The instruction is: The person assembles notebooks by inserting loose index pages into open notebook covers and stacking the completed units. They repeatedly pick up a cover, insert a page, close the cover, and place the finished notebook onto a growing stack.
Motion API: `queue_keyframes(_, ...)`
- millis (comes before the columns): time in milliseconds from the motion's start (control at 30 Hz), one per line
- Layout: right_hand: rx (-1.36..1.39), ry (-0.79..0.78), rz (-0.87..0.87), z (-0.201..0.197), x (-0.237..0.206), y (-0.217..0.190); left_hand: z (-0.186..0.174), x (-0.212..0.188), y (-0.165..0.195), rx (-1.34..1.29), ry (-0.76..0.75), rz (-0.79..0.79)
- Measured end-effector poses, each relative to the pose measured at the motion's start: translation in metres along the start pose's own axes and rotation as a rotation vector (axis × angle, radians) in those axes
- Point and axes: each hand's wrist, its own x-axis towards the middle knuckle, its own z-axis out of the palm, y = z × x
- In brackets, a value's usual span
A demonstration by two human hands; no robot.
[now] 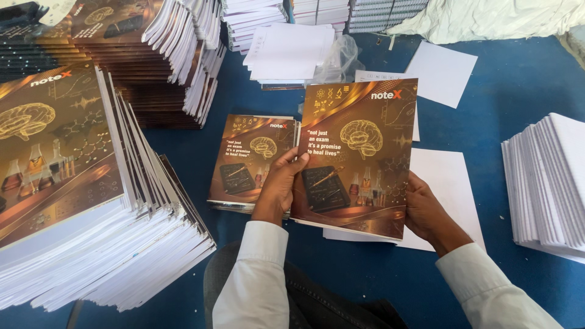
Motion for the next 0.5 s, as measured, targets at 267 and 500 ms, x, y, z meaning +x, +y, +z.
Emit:
queue_keyframes(267, -0.007, -0.013, 0.000, -0.001, 0.001, 0.002, -0.001, 0.004, -0.005, 0.032, -0.005, -0.005)
queue_keyframes(500, 0.016, -0.044, -0.019, -0.013, 0.007, 0.004, -0.001, 0.006, -0.010, 0.035, -0.092, -0.064)
